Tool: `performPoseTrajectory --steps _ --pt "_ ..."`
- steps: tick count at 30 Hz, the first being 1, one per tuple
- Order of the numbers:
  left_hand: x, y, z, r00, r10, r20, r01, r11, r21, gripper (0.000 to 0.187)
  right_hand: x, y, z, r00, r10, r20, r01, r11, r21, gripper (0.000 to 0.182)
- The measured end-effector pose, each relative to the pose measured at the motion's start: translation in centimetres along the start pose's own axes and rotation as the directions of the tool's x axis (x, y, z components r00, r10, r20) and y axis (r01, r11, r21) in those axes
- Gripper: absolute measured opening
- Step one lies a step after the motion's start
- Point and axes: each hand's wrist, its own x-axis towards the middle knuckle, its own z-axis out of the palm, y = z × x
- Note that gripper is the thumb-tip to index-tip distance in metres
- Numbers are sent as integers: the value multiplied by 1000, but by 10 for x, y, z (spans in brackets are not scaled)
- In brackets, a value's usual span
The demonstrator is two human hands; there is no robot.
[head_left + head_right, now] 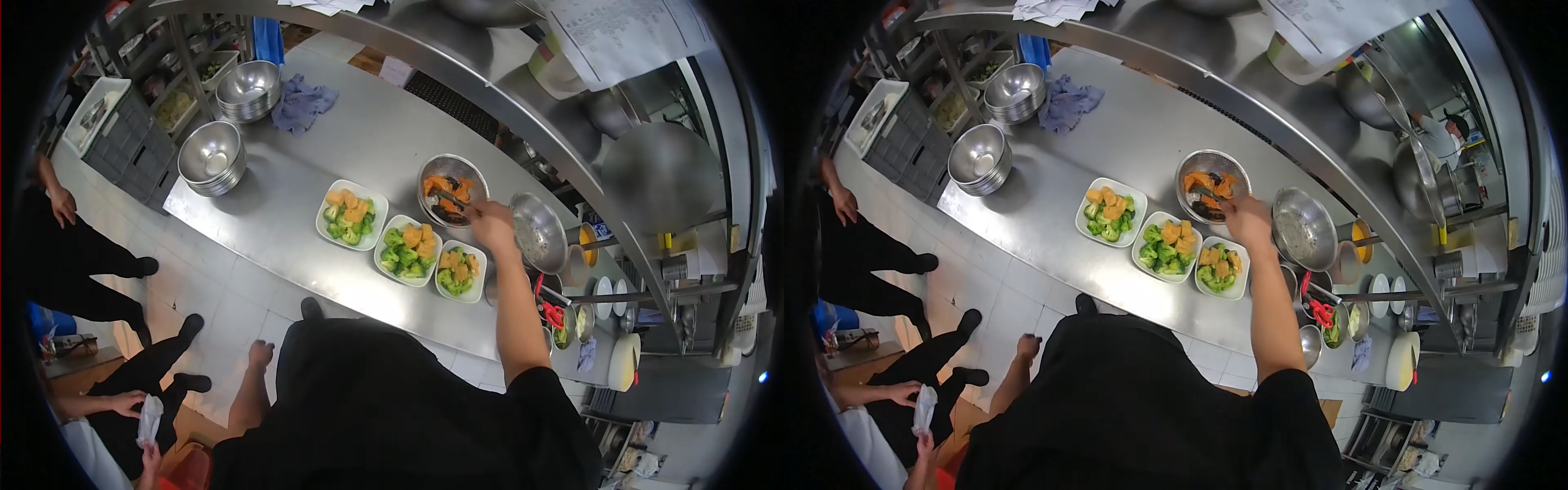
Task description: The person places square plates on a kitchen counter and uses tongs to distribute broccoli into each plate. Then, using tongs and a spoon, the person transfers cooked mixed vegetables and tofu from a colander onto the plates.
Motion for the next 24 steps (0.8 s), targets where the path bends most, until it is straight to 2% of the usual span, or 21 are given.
performPoseTrajectory --steps 2,3,5,6,8,9,11,12,13,14,16,18,19,21,24 --pt "3 29 -5 999 11 -31 -12 999 -33 58 -30 -5 -28 1000 -21 0 21 983 180 30" --pt "8 39 -6 999 23 -28 -25 997 -66 59 -44 -8 -31 1000 -15 6 14 984 178 30" --pt "18 52 -8 999 38 -19 -40 995 -92 59 -72 -10 -30 979 -2 203 -77 920 383 30" --pt "22 58 -8 999 43 -11 -43 995 -85 59 -82 -13 -21 979 6 206 -86 921 381 30" --pt "27 63 -8 999 52 4 -52 996 -72 59 -95 -30 9 974 -110 198 21 913 408 30" --pt "28 65 -9 998 55 12 -54 998 -35 59 -97 -40 20 975 -99 197 11 914 405 30" --pt "36 65 -7 998 65 24 -65 998 7 59 -98 -55 31 967 -65 248 9 975 221 31" --pt "41 65 -10 995 88 45 -92 990 105 59 -96 -51 26 968 -60 243 5 975 221 31" --pt "45 64 -10 992 105 64 -116 973 201 59 -92 -49 12 992 -15 129 -15 973 231 31" --pt "39 67 -13 993 106 60 -116 972 202 59 -88 -45 -1 999 32 14 -34 969 244 32" --pt "28 75 -18 999 51 2 -51 997 57 60 -67 -32 -27 997 56 -54 -45 982 186 32" --pt "28 77 -15 998 61 -25 -58 995 79 60 -32 -5 -23 999 20 -30 -21 1000 -22 32" --pt "25 76 -12 997 63 -45 -58 993 107 60 -12 3 -18 999 8 -40 -9 1000 -15 32" --pt "20 74 -1 996 67 -61 -61 993 101 59 21 13 -4 977 158 146 -145 985 -95 33" --pt "2 72 24 996 45 -72 -43 999 30 58 39 23 15 974 164 155 -155 985 -72 33"
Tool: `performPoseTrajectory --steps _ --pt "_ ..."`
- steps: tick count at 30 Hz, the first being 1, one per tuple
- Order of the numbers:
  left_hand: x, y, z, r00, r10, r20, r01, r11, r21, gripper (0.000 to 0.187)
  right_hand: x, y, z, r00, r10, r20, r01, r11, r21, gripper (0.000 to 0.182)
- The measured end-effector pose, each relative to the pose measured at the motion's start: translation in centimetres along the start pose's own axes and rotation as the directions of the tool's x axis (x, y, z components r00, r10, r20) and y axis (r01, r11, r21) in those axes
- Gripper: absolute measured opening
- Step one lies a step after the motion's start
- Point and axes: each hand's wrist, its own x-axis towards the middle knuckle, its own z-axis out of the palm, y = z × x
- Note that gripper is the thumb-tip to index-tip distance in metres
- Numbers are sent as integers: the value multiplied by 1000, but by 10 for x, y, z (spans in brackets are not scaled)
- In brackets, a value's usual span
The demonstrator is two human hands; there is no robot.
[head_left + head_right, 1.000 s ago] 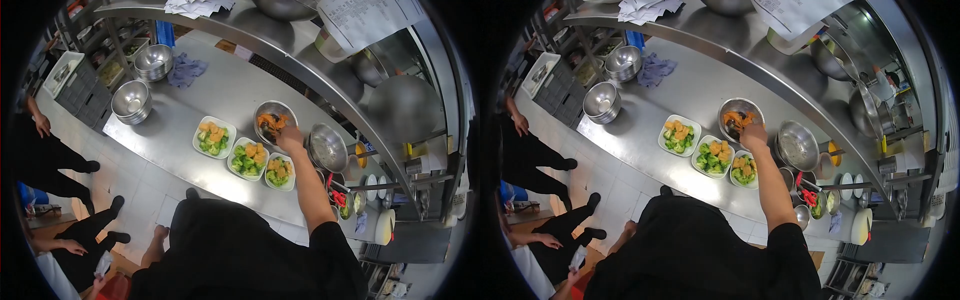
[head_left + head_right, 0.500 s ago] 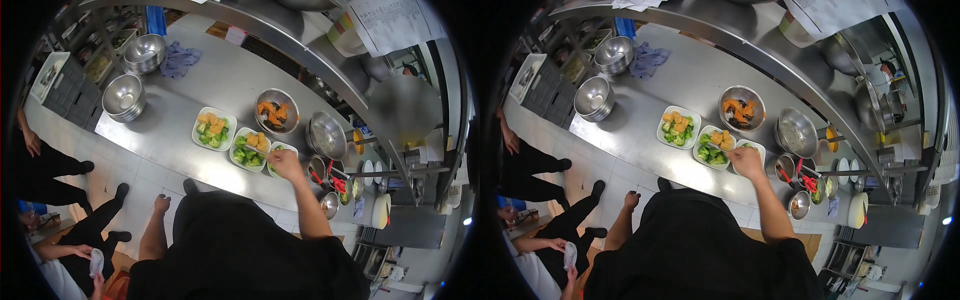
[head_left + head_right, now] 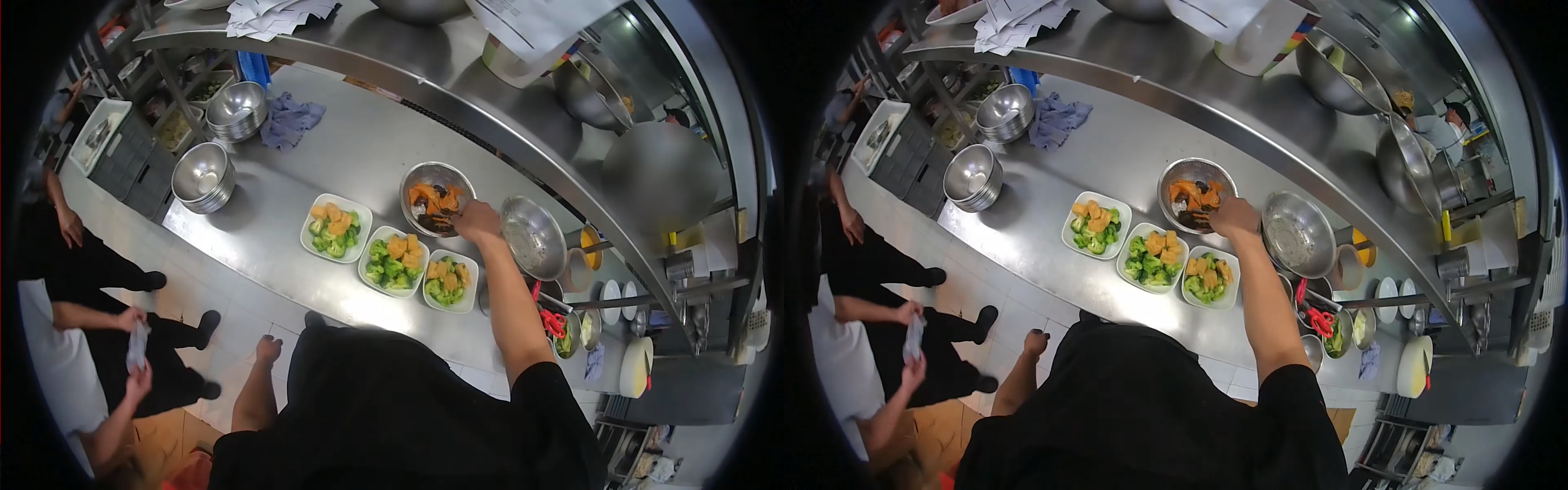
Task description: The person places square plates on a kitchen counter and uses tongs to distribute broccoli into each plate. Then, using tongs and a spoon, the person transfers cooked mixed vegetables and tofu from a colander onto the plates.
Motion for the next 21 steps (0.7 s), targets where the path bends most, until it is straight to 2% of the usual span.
performPoseTrajectory --steps 4,6,7,10,13,15,17,20,21 --pt "-24 -3 40 999 -44 26 44 999 -18 58 11 11 7 999 -44 -8 44 999 8 32" --pt "-29 -10 55 997 -60 57 63 997 -49 58 14 26 -5 988 -156 -5 156 984 89 31" --pt "-43 -2 57 994 -71 80 73 997 -21 59 10 27 -13 987 -159 -2 159 983 95 31" --pt "-54 -8 64 990 -85 113 83 996 17 62 -8 31 -40 992 -113 -62 118 989 90 31" --pt "-52 -22 67 992 -98 79 103 993 -55 63 -17 27 -46 982 -187 -24 187 982 -1 30" --pt "-68 -2 48 998 -55 9 54 997 59 64 -25 24 -41 956 -294 -14 291 951 -106 29" --pt "-58 -15 49 999 25 -24 -20 985 173 64 -10 27 -21 962 -269 38 272 956 -107 29" --pt "-57 -13 43 999 -39 26 39 999 9 62 -10 29 -1 964 -254 81 264 954 -140 26" --pt "-54 -1 42 1000 -18 11 18 999 41 63 -3 38 5 963 -265 38 268 958 -100 25"
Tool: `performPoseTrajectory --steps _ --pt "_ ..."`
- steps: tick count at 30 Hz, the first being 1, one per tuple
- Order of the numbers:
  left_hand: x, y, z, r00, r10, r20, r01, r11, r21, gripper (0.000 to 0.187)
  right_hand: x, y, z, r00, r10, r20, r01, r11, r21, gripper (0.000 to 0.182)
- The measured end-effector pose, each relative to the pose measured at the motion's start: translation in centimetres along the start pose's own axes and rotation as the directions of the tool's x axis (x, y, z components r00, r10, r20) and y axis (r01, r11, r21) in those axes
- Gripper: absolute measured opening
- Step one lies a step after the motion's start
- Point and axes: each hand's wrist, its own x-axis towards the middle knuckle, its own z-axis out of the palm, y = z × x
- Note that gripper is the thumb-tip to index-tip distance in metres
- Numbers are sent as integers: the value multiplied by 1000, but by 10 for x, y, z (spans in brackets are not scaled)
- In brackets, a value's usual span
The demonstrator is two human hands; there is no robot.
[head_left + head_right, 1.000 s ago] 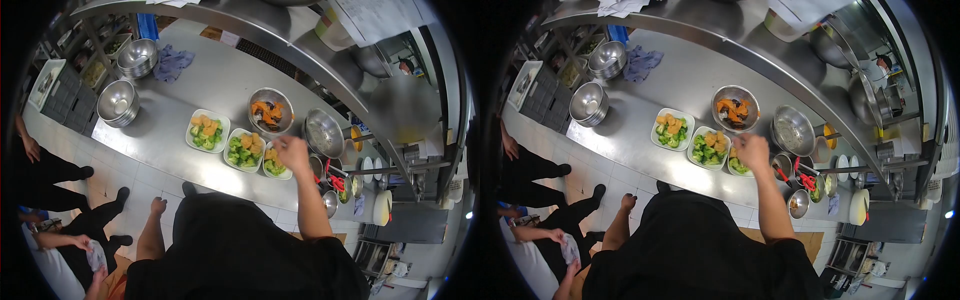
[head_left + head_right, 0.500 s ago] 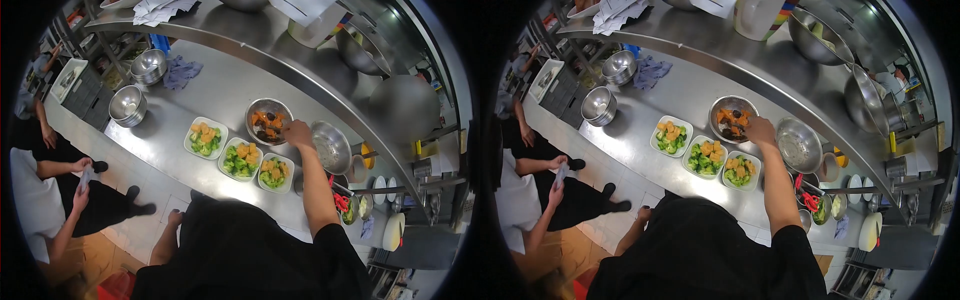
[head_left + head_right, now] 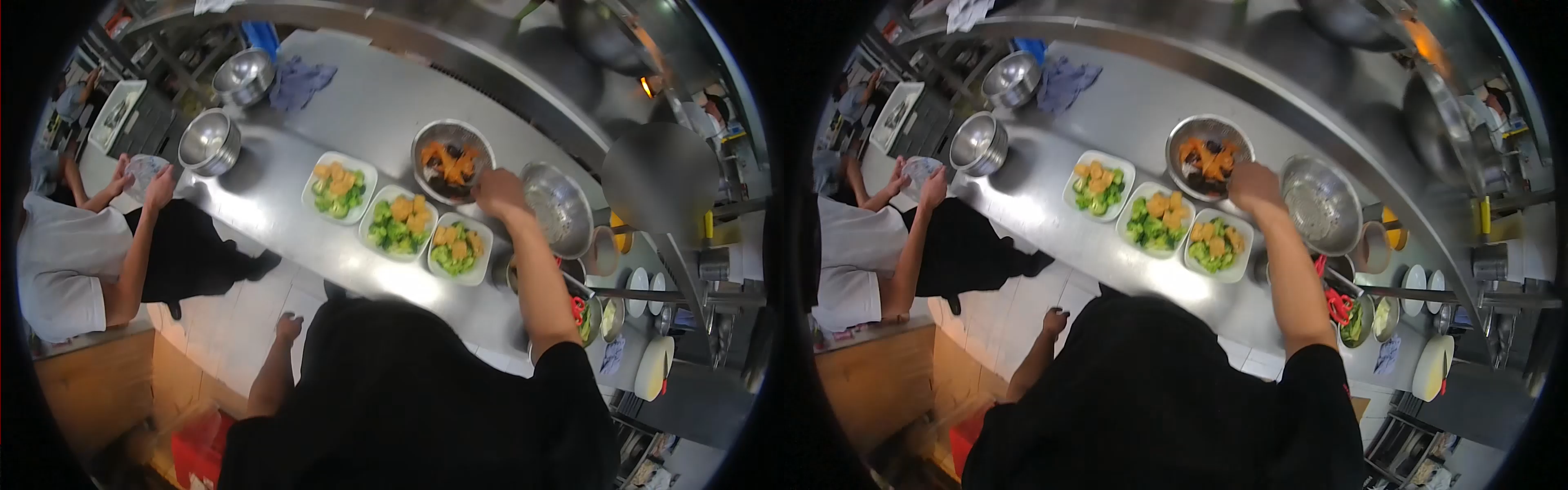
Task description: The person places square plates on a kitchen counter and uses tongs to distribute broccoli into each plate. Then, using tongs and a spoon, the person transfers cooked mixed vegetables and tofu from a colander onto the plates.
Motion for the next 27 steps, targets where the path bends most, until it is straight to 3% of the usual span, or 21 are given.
performPoseTrajectory --steps 3,5,9,11,15,19,21,27 --pt "-11 5 -2 1000 -3 4 3 1000 17 60 -21 15 -29 995 -92 -41 94 994 48 31" --pt "-9 3 2 1000 15 -1 -15 1000 14 58 -45 15 -54 998 -56 20 49 962 269 31" --pt "-7 8 3 1000 -24 17 23 999 26 58 -88 36 -35 995 -94 -41 102 928 358 29" --pt "-1 11 -1 1000 -11 19 11 1000 -1 58 -109 28 -30 991 -65 120 9 907 420 26" --pt "5 19 -7 1000 6 18 -6 1000 15 59 -121 16 -10 964 -134 231 76 967 242 28" --pt "12 29 -14 1000 5 6 -5 999 33 59 -118 14 -45 990 -65 129 30 967 255 28" --pt "18 33 -15 1000 16 13 -16 1000 -3 59 -102 7 -59 998 -21 -64 34 975 220 29" --pt "14 51 -22 1000 10 5 -10 1000 -26 58 -17 -30 -30 999 -26 41 27 1000 -5 32"
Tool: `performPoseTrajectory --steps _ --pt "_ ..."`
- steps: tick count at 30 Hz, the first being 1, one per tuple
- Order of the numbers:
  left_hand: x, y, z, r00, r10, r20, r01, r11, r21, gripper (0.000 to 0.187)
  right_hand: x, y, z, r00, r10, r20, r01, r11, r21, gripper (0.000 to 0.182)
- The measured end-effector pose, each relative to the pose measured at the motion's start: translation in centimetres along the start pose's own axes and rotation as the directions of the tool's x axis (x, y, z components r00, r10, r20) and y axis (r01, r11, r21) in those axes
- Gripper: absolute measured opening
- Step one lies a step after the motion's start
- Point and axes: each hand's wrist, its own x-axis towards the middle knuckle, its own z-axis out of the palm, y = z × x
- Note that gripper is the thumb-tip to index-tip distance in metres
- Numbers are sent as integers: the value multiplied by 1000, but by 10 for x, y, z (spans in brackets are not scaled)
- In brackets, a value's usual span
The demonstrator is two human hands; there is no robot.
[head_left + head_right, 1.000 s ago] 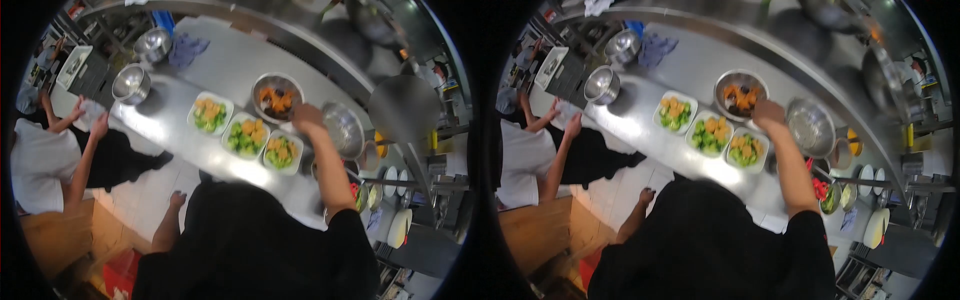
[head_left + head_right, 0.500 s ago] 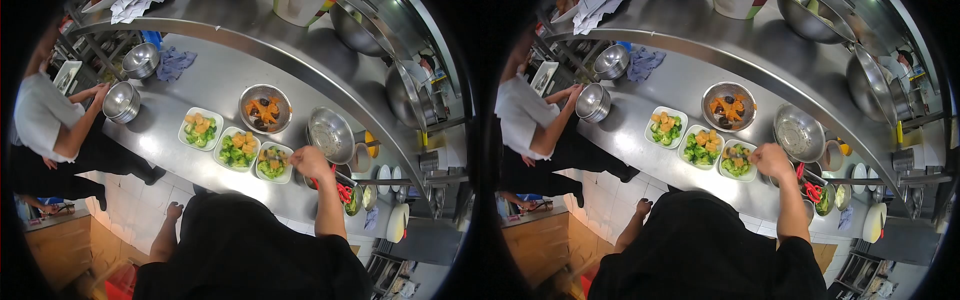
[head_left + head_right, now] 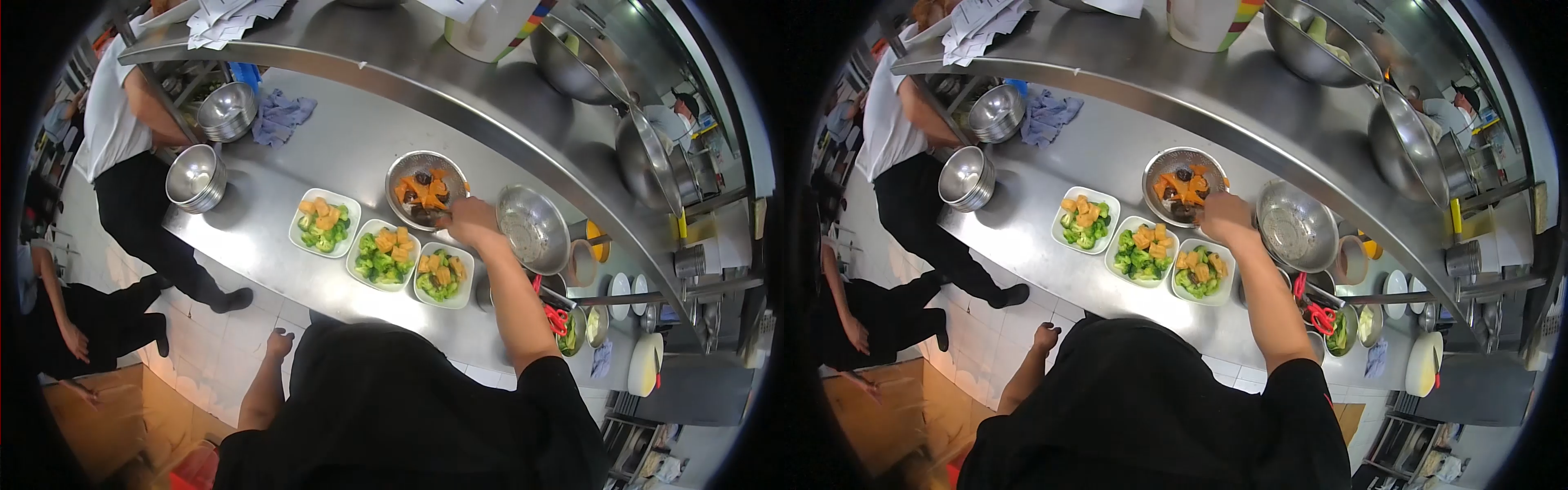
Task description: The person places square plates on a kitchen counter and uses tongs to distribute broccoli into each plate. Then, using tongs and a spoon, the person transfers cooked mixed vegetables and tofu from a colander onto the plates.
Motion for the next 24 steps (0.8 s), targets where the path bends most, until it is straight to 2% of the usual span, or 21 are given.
performPoseTrajectory --steps 2,5,7,8,10,14,16,18,20,21,23,24 --pt "0 -4 1 1000 -12 -10 12 1000 -13 58 12 -1 11 1000 11 28 -10 999 -32 32" --pt "6 -24 8 1000 -15 -13 16 1000 1 57 16 15 15 998 -40 50 37 997 61 30" --pt "9 -38 10 1000 -11 -5 12 1000 29 57 3 31 13 987 -81 -137 108 973 204 27" --pt "7 -42 11 1000 -7 -1 7 999 50 57 -10 36 3 989 -76 -126 101 973 205 27" --pt "7 -51 12 1000 -1 16 -1 997 80 57 -44 43 -27 998 -13 -58 33 928 370 26" --pt "8 -53 12 999 3 44 -8 994 110 59 -92 61 -21 996 -90 -20 90 911 402 24" --pt "8 -44 11 999 -3 50 -3 994 111 59 -108 56 -19 991 -87 102 54 954 295 22" --pt "6 -33 9 999 -3 48 0 997 73 59 -110 60 -5 991 -97 93 68 959 274 22" --pt "8 -17 8 999 -1 39 0 1000 25 59 -110 59 -10 996 -80 -28 85 959 269 24" --pt "9 -9 6 1000 14 20 -15 999 37 58 -107 57 -15 996 -84 -32 90 959 268 24" --pt "10 1 5 1000 30 -1 -30 998 51 58 -92 45 -31 982 4 -191 47 964 263 29" --pt "12 5 4 999 35 4 -35 998 46 58 -79 38 -32 981 6 -194 47 963 266 29"
